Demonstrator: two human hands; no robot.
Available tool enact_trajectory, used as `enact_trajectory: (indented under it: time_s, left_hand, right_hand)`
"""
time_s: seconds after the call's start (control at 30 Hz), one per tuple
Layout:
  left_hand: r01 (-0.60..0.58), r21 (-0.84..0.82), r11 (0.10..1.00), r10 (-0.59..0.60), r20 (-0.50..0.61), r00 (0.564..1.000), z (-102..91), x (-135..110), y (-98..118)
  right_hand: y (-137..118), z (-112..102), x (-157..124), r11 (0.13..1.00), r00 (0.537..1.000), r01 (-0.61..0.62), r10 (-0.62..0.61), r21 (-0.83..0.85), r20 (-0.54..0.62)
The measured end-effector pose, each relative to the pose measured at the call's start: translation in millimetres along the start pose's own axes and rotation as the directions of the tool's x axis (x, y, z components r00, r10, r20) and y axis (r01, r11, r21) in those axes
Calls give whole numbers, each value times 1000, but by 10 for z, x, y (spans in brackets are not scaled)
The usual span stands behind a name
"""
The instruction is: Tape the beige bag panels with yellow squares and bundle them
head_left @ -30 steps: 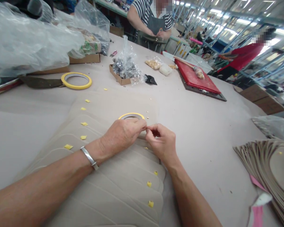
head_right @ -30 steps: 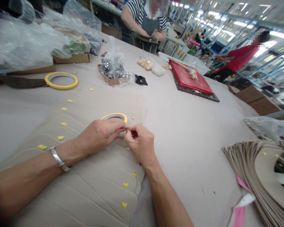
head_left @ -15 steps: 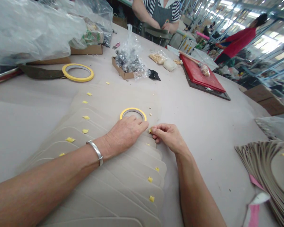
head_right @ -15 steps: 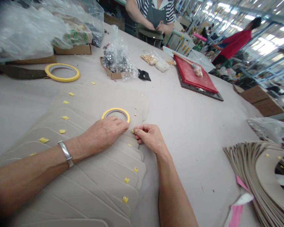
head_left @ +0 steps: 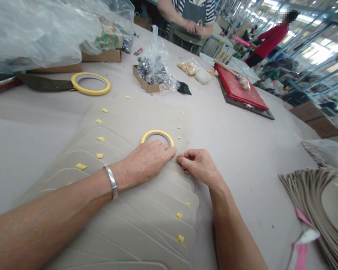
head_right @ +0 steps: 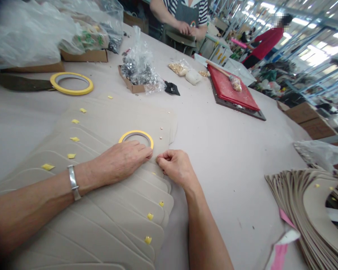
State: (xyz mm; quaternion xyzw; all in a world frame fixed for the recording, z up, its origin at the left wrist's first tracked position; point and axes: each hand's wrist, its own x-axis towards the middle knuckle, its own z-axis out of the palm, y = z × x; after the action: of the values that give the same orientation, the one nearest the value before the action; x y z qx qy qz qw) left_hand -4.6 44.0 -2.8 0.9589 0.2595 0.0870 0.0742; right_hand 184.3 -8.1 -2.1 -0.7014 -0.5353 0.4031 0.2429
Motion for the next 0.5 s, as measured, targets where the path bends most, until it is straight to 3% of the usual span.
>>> enact_trajectory:
  time_s: [0.2, 0.3, 0.4, 0.5]
  left_hand:
    - [9, -2, 1000, -9, 6, 1000, 6, -5, -7]
    - [9, -13, 1000, -8, 9, 1000, -15, -9, -9]
    - [25, -48, 999, -24, 28, 999, -63, -14, -10]
    - [33, -84, 996, -30, 39, 999, -111, -16, -14]
  right_hand:
    - [18, 5, -37, 959, 980, 158, -181, -235, -81]
    - [43, -39, -48, 979, 981, 108, -133, -174, -141]
    - [37, -78, -65, 995, 992, 85, -89, -55, -84]
    - [17, -67, -89, 982, 992, 121, -126, -146, -29]
